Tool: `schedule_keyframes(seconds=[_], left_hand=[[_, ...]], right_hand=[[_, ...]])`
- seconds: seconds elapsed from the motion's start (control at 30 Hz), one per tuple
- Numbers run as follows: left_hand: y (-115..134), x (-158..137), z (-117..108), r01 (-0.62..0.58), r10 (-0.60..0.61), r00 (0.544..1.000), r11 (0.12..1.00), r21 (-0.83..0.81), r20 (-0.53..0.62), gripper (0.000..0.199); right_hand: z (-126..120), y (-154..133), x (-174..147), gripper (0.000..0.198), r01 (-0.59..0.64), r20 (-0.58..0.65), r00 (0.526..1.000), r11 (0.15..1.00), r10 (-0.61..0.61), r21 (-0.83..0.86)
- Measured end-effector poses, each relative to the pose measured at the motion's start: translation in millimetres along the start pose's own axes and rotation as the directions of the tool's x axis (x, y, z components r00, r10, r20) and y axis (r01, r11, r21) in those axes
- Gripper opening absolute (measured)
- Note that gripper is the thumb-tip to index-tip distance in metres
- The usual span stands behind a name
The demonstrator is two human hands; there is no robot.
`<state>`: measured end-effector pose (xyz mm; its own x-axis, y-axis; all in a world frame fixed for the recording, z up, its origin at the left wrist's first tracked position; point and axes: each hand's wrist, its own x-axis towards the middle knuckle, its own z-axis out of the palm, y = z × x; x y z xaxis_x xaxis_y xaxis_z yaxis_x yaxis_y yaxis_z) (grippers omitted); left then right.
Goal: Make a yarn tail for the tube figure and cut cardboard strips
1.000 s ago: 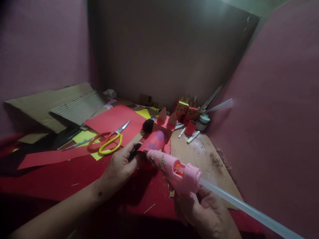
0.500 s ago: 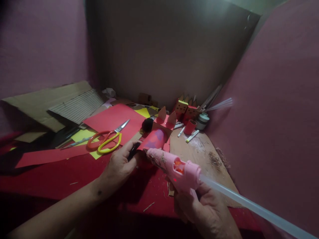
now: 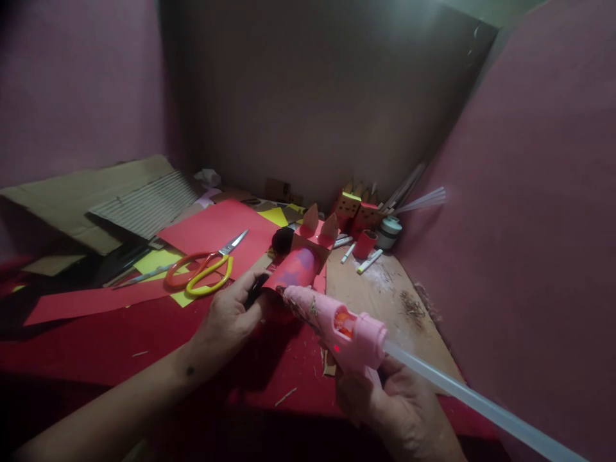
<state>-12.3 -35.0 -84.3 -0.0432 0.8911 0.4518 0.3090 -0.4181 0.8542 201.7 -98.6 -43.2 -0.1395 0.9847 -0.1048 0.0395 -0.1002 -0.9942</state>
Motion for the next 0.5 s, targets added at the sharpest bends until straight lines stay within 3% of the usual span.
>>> schedule_keyframes(seconds=[0.17, 0.37, 0.5], left_hand=[[-0.4, 0.2, -1.5, 0.046, -0.045, 0.999, 0.998, -0.033, 0.024, 0.025], [-0.5, -0.4, 0.1, 0.040, -0.039, 0.999, 0.998, -0.057, 0.030, 0.023], [-1.1, -0.6, 0.6, 0.030, -0.029, 0.999, 0.999, -0.024, 0.022, 0.024]], right_hand=[[6.2, -5.4, -3.5, 0.039, 0.038, 0.018, 0.999, 0.999, -0.038, -0.004], [6.8, -3.8, -2.0, 0.044, -0.050, -0.059, 0.997, 0.999, 0.050, 0.007], [3.6, 0.0, 0.4, 0.043, -0.041, -0.052, 0.998, 0.998, 0.043, 0.037]])
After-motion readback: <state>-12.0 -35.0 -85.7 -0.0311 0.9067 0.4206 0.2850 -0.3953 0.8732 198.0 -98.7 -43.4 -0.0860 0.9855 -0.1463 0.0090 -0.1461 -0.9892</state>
